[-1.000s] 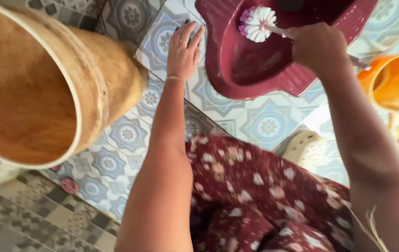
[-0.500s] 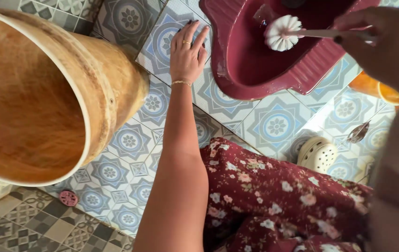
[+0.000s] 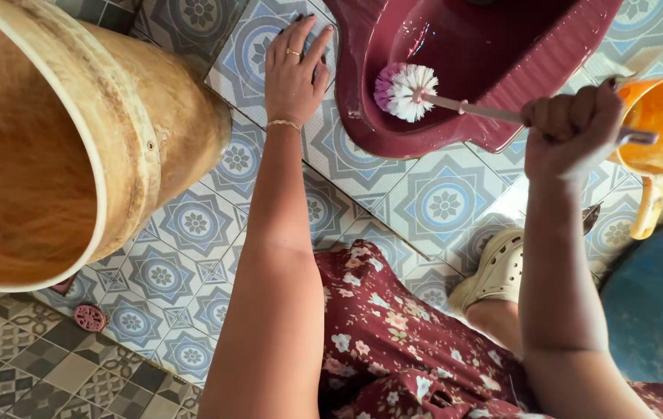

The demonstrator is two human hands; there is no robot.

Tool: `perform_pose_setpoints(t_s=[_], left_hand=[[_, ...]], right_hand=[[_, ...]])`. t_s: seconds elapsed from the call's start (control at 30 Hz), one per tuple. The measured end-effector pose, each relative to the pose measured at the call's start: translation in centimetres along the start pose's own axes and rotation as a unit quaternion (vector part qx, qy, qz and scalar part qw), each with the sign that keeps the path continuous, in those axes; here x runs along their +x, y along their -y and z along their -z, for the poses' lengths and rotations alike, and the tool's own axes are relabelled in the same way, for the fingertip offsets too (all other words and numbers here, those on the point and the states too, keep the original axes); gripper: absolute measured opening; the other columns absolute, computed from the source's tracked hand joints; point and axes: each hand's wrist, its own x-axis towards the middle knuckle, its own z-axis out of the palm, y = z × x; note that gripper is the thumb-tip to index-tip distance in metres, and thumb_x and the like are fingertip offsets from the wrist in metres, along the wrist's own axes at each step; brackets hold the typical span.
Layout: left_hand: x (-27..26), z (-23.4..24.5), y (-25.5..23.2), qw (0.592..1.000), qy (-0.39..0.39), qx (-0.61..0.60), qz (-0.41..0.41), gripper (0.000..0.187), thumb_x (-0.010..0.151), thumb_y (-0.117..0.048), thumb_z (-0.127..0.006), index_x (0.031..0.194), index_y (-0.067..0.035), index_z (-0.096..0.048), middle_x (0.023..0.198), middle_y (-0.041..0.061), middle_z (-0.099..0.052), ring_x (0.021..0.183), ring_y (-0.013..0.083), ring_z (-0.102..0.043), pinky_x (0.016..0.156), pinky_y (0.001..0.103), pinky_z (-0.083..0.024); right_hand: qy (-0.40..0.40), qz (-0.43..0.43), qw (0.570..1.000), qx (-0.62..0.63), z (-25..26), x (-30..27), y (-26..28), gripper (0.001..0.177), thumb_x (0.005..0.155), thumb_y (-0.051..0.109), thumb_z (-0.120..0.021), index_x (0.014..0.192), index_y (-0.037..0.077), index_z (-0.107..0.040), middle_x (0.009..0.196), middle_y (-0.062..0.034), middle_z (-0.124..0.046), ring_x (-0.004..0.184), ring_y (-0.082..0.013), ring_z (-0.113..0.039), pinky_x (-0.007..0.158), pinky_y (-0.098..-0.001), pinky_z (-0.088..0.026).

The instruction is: The person scrubs the inside of a maroon squat toilet with a pink and white toilet brush. They repeatedly dip the brush into the bowl and scrub the interior surfaces while standing in a tiled bathroom.

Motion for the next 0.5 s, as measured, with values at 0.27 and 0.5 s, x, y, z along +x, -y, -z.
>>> perform_pose_setpoints(t_s=[0.27,0.5], left_hand=[[-0.2,0.0,-0.3,1.000,0.001,0.003,0.003,0.053,0.097,-0.017,-0.065,0.149,-0.025,-0.057,0.156,0.000,-0.042,0.143,0.0269,-0.043,0.122,0.048,-0.034],[-0.3,-0.4,-0.2,1.000,-0.004,0.010,0.002,0.053,0.099,-0.017,-0.064,0.150,-0.027,-0.057,0.157,-0.001,-0.041,0.144,0.0268,-0.042,0.124,0.048,-0.034]], right_hand=[[-0.013,0.108,0.991,-0.081,1.8,3.3,-7.1,0.050,0.120,0.026,-0.035,0.075,0.005,-0.033,0.066,-0.0115,-0.032,0.061,-0.0252,-0.030,0.084,-0.0461,-0.048],[0.037,0.030,0.997,-0.056,-0.2,0.6,-3.4,0.046,0.116,0.035,-0.035,0.077,0.012,-0.031,0.058,-0.0006,-0.030,0.054,-0.0127,-0.029,0.065,-0.0312,-0.044]])
